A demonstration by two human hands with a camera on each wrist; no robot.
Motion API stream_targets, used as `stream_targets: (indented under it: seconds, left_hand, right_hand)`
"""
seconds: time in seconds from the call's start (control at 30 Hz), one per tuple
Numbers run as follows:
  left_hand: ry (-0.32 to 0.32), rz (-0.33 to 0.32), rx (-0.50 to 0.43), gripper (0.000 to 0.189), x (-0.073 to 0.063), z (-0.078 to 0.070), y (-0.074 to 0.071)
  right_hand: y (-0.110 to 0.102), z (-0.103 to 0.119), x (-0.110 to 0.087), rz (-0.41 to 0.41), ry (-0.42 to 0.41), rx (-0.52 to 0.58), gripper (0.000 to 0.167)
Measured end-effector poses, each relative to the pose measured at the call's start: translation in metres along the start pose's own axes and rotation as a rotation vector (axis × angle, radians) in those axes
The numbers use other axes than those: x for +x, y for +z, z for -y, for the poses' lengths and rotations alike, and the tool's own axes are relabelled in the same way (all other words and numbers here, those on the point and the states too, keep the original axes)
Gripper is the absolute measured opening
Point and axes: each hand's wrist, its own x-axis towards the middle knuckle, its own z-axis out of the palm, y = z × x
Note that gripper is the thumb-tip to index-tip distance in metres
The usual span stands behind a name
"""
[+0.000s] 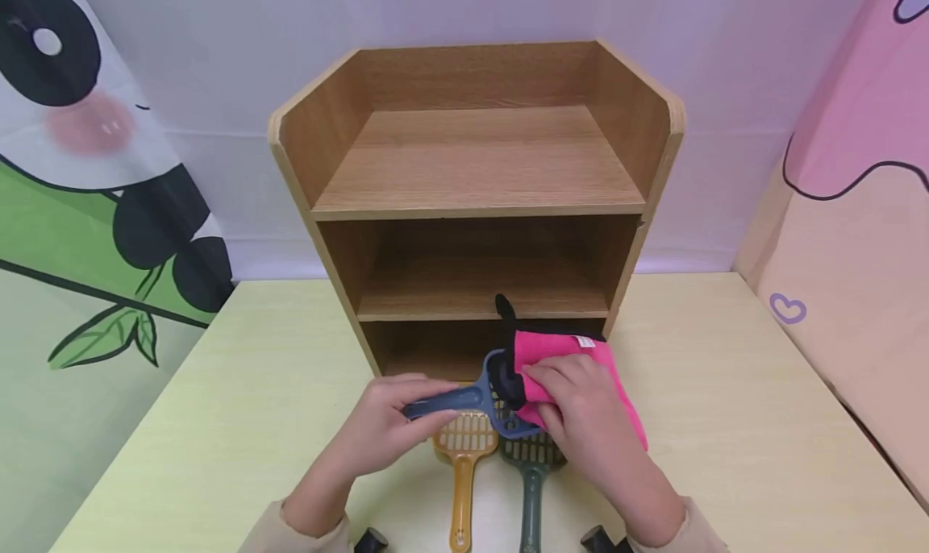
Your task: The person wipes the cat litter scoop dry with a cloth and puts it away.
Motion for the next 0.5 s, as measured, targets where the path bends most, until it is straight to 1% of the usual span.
stream_targets:
  seconds: [0.03,0.07,0.13,0.17,0.2,0.23,0.27,0.3,0.37,0.4,0.43,0.5]
  left_hand:
    - [0.004,-0.011,0.006,0.023,-0.001,0.000,-0.002]
    - [0.000,-0.021,0.011,0.023,-0.001,0.000,-0.004]
    - [-0.009,-0.034,0.007,0.023,-0.002,0.000,-0.009]
    - [-0.021,-0.040,-0.002,0.023,-0.003,0.000,-0.011]
    - [-0.031,-0.045,-0.011,0.023,-0.003,0.000,-0.013]
    - [-0.038,-0.050,-0.019,0.023,-0.004,0.000,-0.015]
    - [-0.042,-0.053,-0.029,0.023,-0.004,0.000,-0.016]
    - [-0.044,-0.055,-0.038,0.023,-0.004,0.000,-0.018]
    - [-0.042,-0.060,-0.051,0.023,-0.004,0.000,-0.019]
    - [-0.038,-0.060,-0.053,0.022,-0.003,0.000,-0.020]
    - [-0.037,-0.063,-0.055,0.022,-0.003,0.000,-0.019]
    - [-0.042,-0.070,-0.056,0.022,-0.003,0.001,-0.019]
  right_hand:
    - [-0.001,-0.001,0.001,-0.042,-0.005,0.010,0.034]
    - [-0.003,-0.002,0.001,-0.084,0.006,0.033,0.033]
    - [-0.007,-0.003,0.001,-0.176,0.071,0.104,0.031]
    - [-0.009,-0.003,0.001,-0.219,0.128,0.160,0.029]
    - [-0.012,-0.003,0.001,-0.257,0.218,0.234,0.027]
    - [-0.014,-0.002,0.001,-0.292,0.336,0.330,0.025]
    - [-0.017,-0.001,0.001,-0.325,0.462,0.450,0.024]
    - [-0.019,0.001,0.002,-0.360,0.570,0.587,0.024]
    - [-0.022,0.002,0.001,-0.406,0.725,0.882,0.023]
    - [-0.022,0.002,0.001,-0.429,0.754,1.043,0.021]
    - [-0.020,0.000,0.000,-0.434,0.720,1.212,0.021]
    - [-0.016,-0.005,-0.002,-0.379,0.550,1.497,0.030]
